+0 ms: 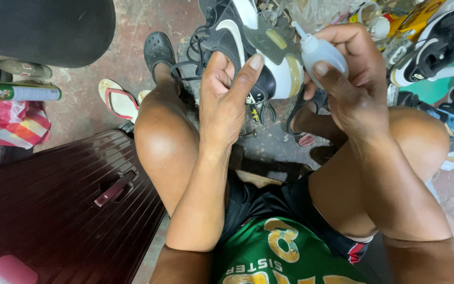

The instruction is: The person sits holding a sneaker on their lap and squeezes glue from a small plastic bottle onto the sole, tracing the sole edge and grooves. They rotate the shoe to reach different sides and continue applying glue along the sole and midsole areas.

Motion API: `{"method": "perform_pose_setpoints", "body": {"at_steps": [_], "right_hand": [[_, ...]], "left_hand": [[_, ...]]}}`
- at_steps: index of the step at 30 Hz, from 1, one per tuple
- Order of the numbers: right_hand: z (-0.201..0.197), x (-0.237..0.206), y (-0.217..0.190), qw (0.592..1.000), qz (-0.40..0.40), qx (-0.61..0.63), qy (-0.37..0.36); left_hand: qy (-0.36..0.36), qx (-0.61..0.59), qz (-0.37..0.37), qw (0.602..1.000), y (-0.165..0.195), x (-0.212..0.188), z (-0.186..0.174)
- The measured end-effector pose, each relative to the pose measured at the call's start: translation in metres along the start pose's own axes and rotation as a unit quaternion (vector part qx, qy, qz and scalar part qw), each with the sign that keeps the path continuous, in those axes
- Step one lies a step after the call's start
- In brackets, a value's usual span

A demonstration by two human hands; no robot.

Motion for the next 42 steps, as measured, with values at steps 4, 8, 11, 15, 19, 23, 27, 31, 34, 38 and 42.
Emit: {"method": "perform_pose_setpoints", "body": {"at_steps": [4,8,11,15,19,23,27,31,34,38,42], "right_hand": [[0.000,0.001,0.000,0.999,0.011,-0.029,0.020],[-0.006,0.001,-0.013,0.996,0.004,-0.075,0.042],[-0.012,-0.004,-0.020,0.991,0.004,-0.127,0.046],[-0.021,-0.011,-0.020,0.984,-0.008,-0.175,0.041],[-0.031,-0.018,-0.015,0.985,-0.027,-0.161,0.056],[-0.039,-0.019,-0.017,0.991,-0.083,-0.073,0.069],[-0.048,-0.019,-0.022,0.991,-0.083,-0.014,0.101],[-0.054,-0.023,-0.027,0.990,-0.076,-0.013,0.120],[-0.053,-0.024,-0.029,0.991,-0.083,-0.012,0.105],[-0.052,-0.024,-0.035,0.990,-0.096,-0.040,0.092],[-0.052,-0.023,-0.042,0.987,-0.110,-0.074,0.086]], "left_hand": [[-0.013,0.013,0.057,0.998,0.006,-0.001,0.001],[-0.029,0.004,0.068,0.997,0.008,-0.006,-0.004],[-0.018,0.025,0.062,0.998,0.012,-0.010,-0.006],[0.007,0.063,0.067,0.996,0.024,-0.014,-0.004],[0.044,0.129,0.074,0.988,0.033,-0.016,-0.003],[0.028,0.222,0.105,0.969,0.038,-0.022,-0.005],[0.012,0.271,0.152,0.950,0.040,-0.028,-0.005],[0.001,0.316,0.173,0.933,0.044,-0.033,-0.003],[-0.017,0.353,0.190,0.916,0.049,-0.036,0.001],[-0.035,0.362,0.176,0.915,0.049,-0.036,0.010],[-0.040,0.403,0.206,0.891,0.050,-0.038,0.018]]}}
Point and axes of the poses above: each hand's wrist, its own x-axis towards the middle knuckle, its own z-axis out of the palm, y = z × x, the point moved 6 cm from there along x, towards the middle knuckle, and after that the axes turned 7 degrees about -z, right-handed, at the moved point
